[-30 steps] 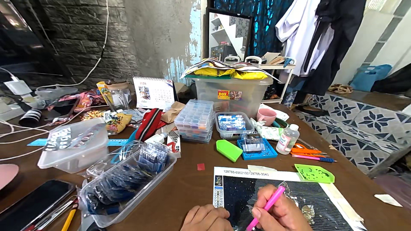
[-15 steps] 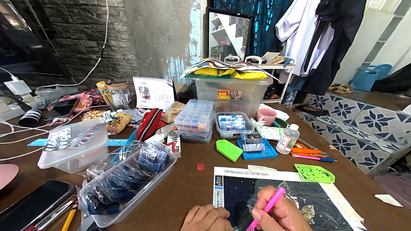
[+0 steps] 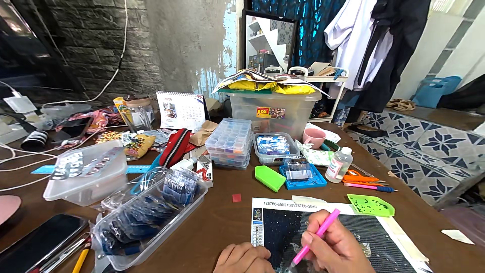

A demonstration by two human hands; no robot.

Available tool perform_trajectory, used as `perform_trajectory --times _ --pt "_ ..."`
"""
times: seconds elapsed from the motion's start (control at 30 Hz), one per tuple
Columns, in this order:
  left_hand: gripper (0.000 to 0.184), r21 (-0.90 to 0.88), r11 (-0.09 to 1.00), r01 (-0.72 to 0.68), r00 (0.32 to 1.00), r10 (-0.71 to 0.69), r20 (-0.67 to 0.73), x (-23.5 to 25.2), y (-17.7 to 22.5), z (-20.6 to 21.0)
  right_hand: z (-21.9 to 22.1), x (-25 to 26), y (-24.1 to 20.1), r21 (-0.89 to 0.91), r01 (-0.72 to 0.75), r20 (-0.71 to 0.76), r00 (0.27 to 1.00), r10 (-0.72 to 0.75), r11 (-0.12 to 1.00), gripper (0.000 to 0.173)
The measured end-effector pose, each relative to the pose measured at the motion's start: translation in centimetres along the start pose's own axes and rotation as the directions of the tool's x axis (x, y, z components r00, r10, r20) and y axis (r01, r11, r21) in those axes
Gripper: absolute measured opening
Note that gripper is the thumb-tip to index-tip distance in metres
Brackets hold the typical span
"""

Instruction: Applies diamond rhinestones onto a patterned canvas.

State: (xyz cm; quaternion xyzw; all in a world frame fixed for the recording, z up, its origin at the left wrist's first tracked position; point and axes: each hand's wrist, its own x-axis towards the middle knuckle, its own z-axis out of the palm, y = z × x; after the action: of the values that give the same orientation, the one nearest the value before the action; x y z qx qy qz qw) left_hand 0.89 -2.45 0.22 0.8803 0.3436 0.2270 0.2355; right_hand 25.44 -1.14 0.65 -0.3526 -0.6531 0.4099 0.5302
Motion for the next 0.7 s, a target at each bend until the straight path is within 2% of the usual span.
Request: perform_trajectory --times 0.23,0.7 --pt "0.048 0.002 1.0 -0.004 1.0 0.004 0.002 0.02 -0.1 0.06 0.21 0.65 0.03 -0.071 -0.128 -0.186 0.976 0.113 0.989 0.013" --pt "0.05 0.002 1.0 -0.003 1.0 0.003 0.003 0.02 -0.16 0.08 0.37 0.53 0.42 -0.129 -0.082 -0.138 0.988 0.064 0.988 0.011"
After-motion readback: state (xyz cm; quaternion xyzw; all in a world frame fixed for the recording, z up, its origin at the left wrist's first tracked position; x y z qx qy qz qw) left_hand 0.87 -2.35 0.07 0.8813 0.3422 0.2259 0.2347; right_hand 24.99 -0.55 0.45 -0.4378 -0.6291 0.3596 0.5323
